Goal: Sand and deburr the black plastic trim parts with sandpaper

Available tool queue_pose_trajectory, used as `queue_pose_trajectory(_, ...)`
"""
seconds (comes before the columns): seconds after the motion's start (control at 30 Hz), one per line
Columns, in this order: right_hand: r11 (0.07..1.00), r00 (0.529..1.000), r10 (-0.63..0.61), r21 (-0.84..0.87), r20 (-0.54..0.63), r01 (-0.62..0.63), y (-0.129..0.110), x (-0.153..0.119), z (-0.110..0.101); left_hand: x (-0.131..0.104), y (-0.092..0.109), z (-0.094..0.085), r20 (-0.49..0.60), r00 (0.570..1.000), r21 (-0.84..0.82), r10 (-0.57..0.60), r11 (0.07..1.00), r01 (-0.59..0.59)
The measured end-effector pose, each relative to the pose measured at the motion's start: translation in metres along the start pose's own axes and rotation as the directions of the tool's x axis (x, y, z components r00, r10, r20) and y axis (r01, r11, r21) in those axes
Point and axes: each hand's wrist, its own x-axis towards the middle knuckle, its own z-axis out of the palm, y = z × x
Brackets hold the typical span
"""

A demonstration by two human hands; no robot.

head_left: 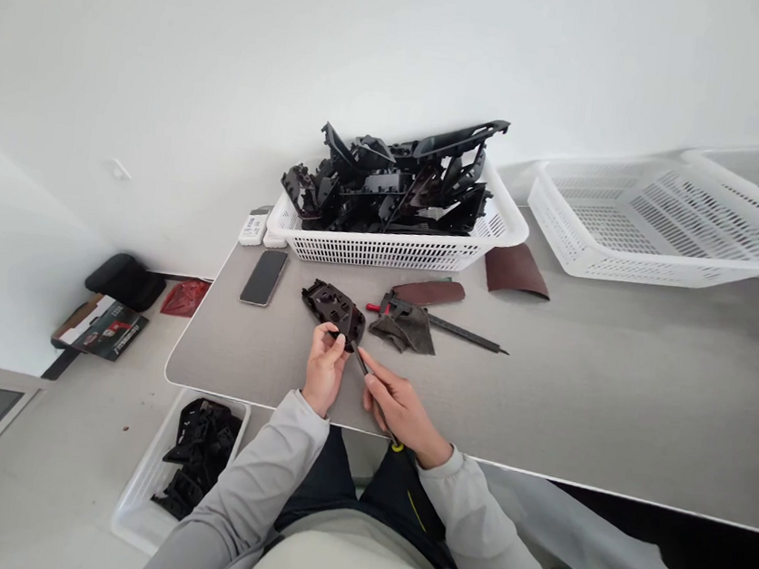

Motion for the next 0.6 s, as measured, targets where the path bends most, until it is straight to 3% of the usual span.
queue_pose_trajectory(0.13, 1.000, 1.000, 0.009, 0.020, 0.029, -0.010, -0.0001, -0.0008, -0.0003, -0.0009, 0.0008, 0.0012, 0.001, 1.000, -0.004, 0.001, 1.000, -0.001)
queue_pose_trajectory(0.33, 0.988, 0.983, -0.003, 0.149, -0.182, 0.031, -0.0020, 0.0015, -0.0052, -0.0001, -0.0036, -0.0021, 0.024, 0.996, 0.129, 0.086, 0.988, -0.089)
queue_pose_trajectory(0.6, 0.995, 0.994, 0.037, 0.092, -0.106, -0.027, -0.0036, 0.0039, -0.0031, 0.0012, -0.0075, -0.0045, -0.028, 0.992, 0.159, 0.125, 0.980, -0.119)
